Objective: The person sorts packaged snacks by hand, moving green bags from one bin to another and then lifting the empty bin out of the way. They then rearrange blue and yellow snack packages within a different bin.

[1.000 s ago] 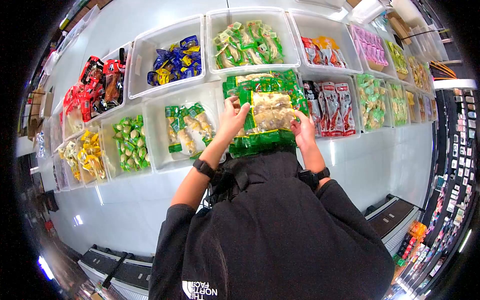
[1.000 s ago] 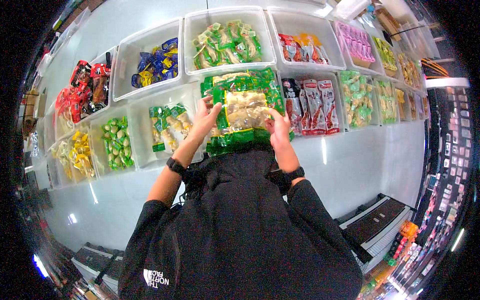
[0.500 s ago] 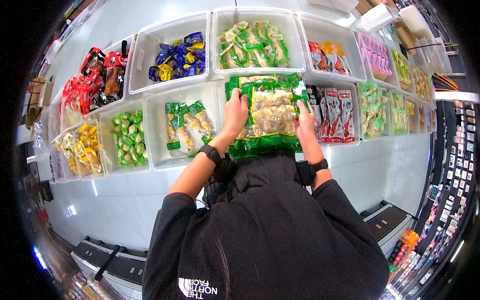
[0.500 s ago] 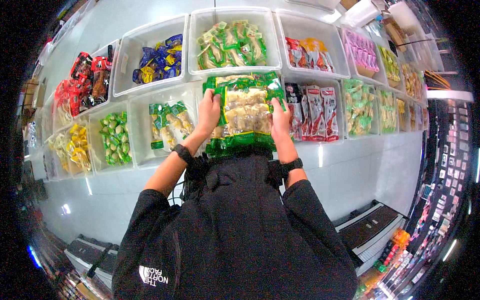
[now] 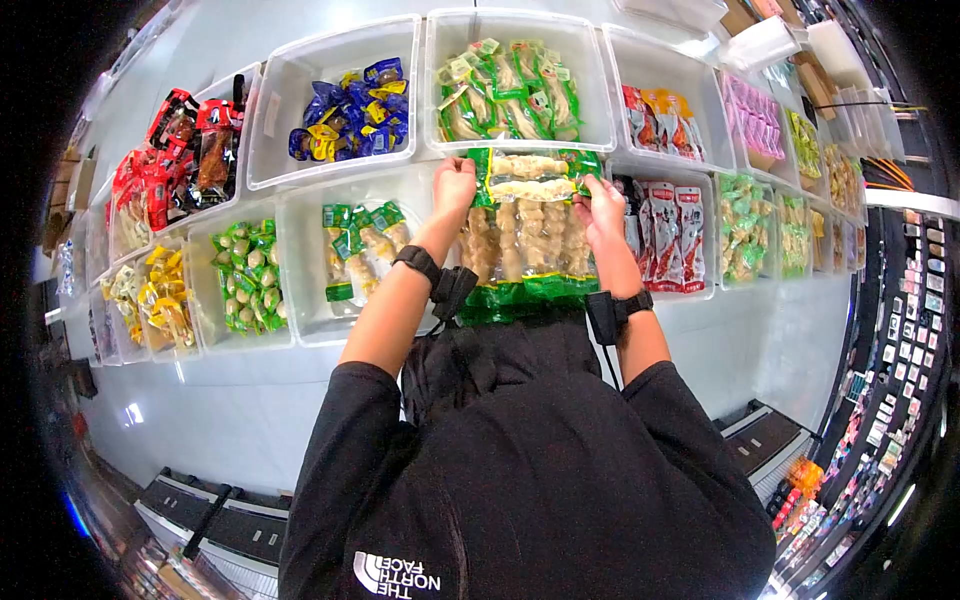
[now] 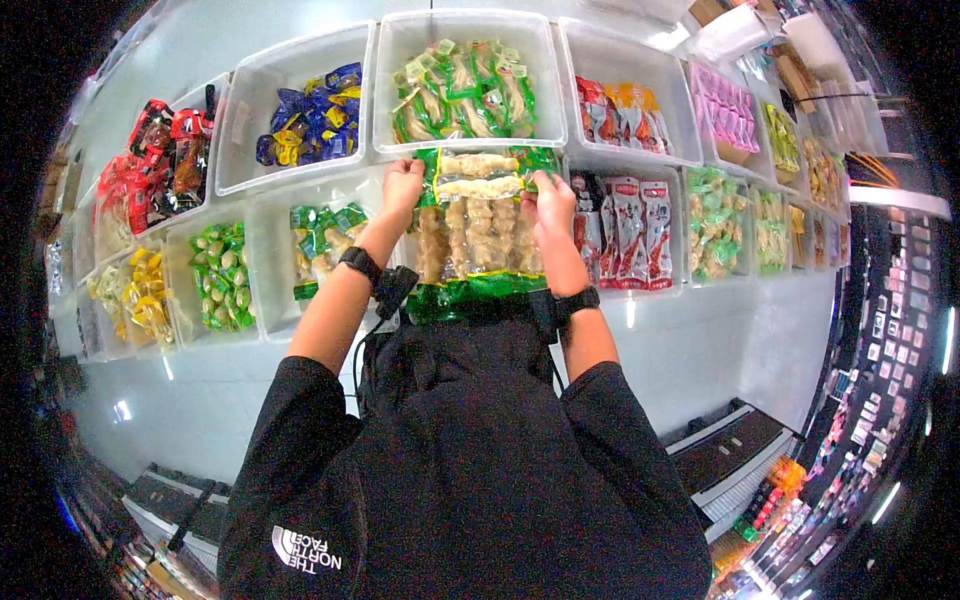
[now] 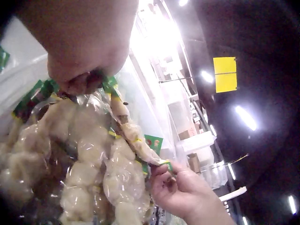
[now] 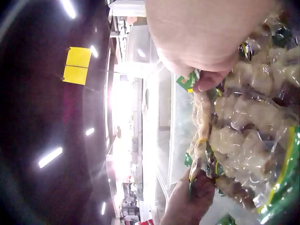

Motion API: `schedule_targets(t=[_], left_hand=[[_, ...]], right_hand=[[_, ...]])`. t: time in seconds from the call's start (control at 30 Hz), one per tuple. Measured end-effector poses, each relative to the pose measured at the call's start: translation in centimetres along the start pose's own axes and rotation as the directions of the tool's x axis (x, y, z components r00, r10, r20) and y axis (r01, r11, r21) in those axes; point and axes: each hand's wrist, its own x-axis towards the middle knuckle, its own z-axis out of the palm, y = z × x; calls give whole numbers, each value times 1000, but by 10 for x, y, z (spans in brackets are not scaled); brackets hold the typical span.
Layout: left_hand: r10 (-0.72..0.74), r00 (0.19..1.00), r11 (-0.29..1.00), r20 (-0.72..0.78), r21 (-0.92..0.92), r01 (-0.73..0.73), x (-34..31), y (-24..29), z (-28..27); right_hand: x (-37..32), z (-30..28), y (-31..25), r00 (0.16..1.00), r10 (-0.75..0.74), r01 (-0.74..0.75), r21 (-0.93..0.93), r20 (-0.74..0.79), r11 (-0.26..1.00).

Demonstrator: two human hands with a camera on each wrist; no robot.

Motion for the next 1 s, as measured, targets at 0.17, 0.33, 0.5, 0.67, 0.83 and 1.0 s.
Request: schedule_targets(t=[0.17, 0.33, 0.5, 0.67, 0.83, 1.0], left_hand=[[-11, 998, 1000, -69, 5, 12, -6, 5, -1], [131, 990, 980, -56, -143, -137, -45, 22, -14], [205, 978, 932, 28, -310, -186, -58, 15, -12], [290, 956, 926, -44, -240, -292, -57, -7, -31], [223, 944, 962, -242, -100, -253, -52, -82, -108], [-138, 935, 915, -326, 319, 247, -60, -180, -180]], right_hand=[[-8, -6, -1, 997, -79, 80, -49, 19, 996], [-15, -4, 7, 979, -204, 200, -120, -26, 972], [-4, -7, 14, 952, -305, 297, -170, -21, 940], [4, -25, 28, 842, -532, 404, -549, -90, 732], [-35, -39, 12, 854, -474, 342, -454, -215, 823], [-45, -84, 20, 866, -465, 349, -446, -181, 824]])
